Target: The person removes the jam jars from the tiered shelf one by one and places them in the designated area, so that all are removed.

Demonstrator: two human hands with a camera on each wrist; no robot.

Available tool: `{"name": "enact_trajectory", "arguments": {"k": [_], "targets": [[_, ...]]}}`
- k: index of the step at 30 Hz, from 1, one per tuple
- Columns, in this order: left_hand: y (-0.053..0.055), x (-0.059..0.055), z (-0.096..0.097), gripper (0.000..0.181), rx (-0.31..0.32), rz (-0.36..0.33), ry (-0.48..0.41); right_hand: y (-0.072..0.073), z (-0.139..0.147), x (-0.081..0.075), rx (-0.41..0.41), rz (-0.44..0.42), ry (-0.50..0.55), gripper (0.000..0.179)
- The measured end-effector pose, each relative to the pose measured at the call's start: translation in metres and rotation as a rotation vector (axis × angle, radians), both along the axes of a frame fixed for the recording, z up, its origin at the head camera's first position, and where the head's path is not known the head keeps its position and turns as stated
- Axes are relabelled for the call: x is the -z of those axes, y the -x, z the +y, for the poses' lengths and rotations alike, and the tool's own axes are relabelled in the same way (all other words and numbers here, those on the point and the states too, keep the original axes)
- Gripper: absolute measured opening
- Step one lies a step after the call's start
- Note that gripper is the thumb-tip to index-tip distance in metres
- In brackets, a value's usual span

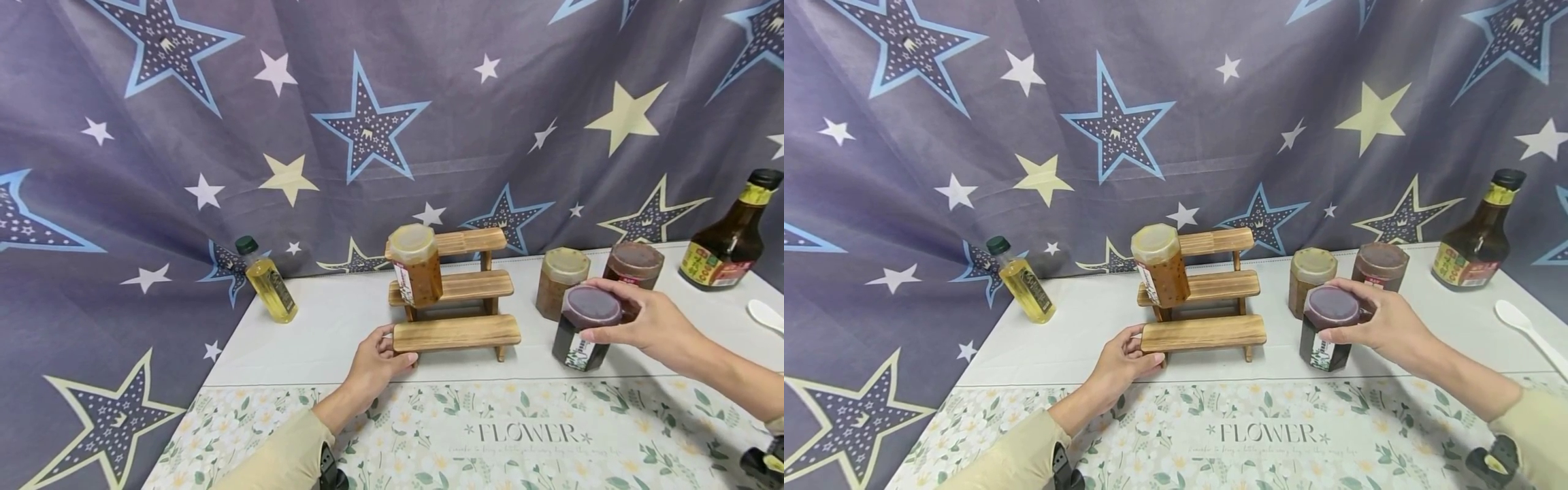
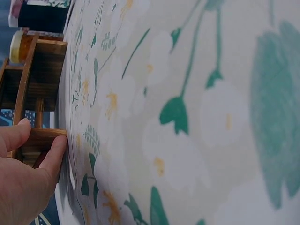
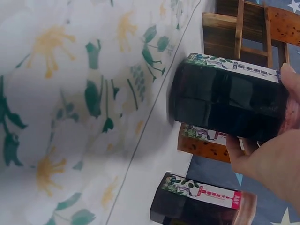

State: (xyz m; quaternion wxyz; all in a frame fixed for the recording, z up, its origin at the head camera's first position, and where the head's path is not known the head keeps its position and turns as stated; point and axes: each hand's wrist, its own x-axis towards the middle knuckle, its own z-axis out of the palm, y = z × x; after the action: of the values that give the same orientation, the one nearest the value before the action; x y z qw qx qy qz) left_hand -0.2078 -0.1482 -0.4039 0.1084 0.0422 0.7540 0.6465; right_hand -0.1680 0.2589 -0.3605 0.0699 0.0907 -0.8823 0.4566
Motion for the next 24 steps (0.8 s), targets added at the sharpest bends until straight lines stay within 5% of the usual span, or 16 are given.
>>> {"name": "enact_trajectory", "arguments": {"k": [24], "targets": [[-0.0002,0.0023,-0.001,0.072,0.011,0.015,-0.014,-0.001,0.003,0.0036,-0.024,-0.087,-0.005,0.084]]}}
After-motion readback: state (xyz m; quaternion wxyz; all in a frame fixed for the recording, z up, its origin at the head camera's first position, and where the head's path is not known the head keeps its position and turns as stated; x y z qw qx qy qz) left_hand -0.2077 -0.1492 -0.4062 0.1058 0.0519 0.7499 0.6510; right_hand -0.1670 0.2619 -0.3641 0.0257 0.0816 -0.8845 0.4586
